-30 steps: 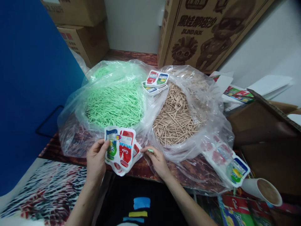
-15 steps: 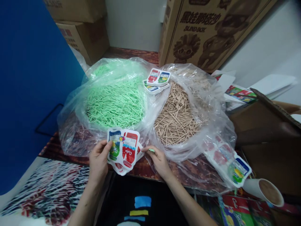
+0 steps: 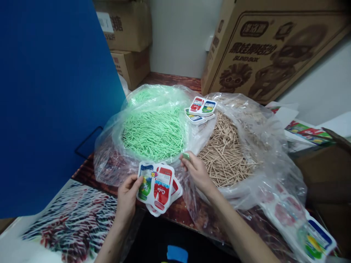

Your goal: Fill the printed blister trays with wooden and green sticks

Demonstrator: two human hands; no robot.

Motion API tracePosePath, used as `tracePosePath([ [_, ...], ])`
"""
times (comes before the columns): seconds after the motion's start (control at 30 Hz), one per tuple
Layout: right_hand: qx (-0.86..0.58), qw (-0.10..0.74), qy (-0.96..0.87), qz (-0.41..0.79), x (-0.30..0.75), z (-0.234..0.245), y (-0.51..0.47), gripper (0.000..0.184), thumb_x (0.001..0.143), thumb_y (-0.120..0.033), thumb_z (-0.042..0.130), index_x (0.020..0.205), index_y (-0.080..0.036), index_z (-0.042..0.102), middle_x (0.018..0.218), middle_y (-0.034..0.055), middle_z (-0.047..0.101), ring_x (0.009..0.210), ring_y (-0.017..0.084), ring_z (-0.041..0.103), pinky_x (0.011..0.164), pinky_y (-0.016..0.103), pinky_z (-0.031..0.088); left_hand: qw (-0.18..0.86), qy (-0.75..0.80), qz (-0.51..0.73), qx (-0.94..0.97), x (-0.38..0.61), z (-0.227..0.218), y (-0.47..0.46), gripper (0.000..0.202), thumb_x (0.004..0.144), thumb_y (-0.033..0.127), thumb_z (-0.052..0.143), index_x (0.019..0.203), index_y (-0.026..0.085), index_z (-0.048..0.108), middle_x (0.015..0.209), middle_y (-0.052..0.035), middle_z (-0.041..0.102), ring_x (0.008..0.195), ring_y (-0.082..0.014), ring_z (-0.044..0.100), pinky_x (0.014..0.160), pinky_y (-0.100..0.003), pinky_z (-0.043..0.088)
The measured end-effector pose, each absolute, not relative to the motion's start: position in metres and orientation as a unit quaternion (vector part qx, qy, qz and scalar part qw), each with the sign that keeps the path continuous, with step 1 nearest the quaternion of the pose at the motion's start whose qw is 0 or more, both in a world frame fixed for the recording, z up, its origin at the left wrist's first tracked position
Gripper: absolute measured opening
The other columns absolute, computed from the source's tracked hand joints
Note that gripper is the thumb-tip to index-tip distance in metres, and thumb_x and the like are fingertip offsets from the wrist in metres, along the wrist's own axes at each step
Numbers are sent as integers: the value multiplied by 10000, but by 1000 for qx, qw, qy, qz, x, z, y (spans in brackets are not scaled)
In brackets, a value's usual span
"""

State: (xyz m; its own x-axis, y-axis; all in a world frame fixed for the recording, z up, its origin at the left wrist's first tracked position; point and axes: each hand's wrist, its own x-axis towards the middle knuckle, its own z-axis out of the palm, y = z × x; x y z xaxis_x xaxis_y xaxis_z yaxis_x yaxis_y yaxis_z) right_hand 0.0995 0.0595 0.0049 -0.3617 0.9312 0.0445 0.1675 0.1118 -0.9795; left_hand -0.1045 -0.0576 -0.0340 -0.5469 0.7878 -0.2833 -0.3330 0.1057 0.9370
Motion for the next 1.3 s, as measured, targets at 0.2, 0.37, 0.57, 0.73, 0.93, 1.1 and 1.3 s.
tracePosePath([
  [0.2, -489, 361, -652, 453, 66, 0, 91, 98, 833, -245, 439, 860, -218, 529, 649, -38, 520, 560, 134, 472, 546, 237, 357, 436, 601, 654, 148, -118, -43, -66, 282, 604, 353, 803, 749, 150, 671, 678, 30, 652, 572, -97, 567, 519, -171, 468],
  [0.37, -511, 383, -653, 407, 37, -27, 94, 95, 816, -227, 406, 817, -213, 500, 653, -26, 543, 607, 144, 510, 588, 252, 364, 446, 592, 660, 121, -119, -41, -66, 308, 560, 359, 824, 723, 148, 671, 654, 32, 654, 543, -97, 557, 499, -176, 464],
  [0.57, -529, 396, -617, 427, 21, -27, 104, 132, 811, -271, 419, 689, -223, 404, 735, 3, 603, 584, 131, 522, 550, 252, 365, 440, 590, 665, 124, -121, -35, -65, 299, 560, 350, 827, 718, 148, 673, 655, 35, 660, 555, -92, 563, 517, -169, 464],
  [0.73, -475, 418, -635, 443, 58, 7, 92, 133, 842, -315, 476, 795, -200, 522, 699, -19, 571, 574, 112, 512, 523, 226, 371, 448, 579, 668, 134, -121, -34, -69, 273, 600, 338, 812, 750, 157, 674, 673, 36, 666, 566, -86, 568, 536, -164, 464],
  [0.93, -390, 273, -607, 636, 99, 35, 47, 167, 825, -333, 587, 809, -167, 584, 629, -42, 517, 525, 83, 460, 487, 198, 371, 665, 451, 546, 236, -97, -18, -54, 203, 651, 301, 781, 707, 143, 666, 797, -26, 682, 657, -135, 615, 618, -225, 493],
  [1.1, -373, 289, -556, 684, 108, 23, 28, 173, 822, -340, 635, 814, -169, 614, 654, -40, 532, 560, 79, 473, 495, 185, 370, 728, 421, 431, 328, -73, -13, -41, 173, 696, 272, 758, 716, 137, 652, 725, -4, 665, 634, -117, 606, 609, -209, 472],
  [1.3, -351, 339, -308, 817, 116, -1, 11, 354, 724, -310, 740, 1025, -178, 611, 626, -45, 588, 485, 76, 504, 485, 191, 405, 763, 402, 420, 283, -54, -26, -45, 205, 695, 280, 765, 724, 127, 632, 718, -20, 684, 615, -114, 615, 607, -214, 479],
])
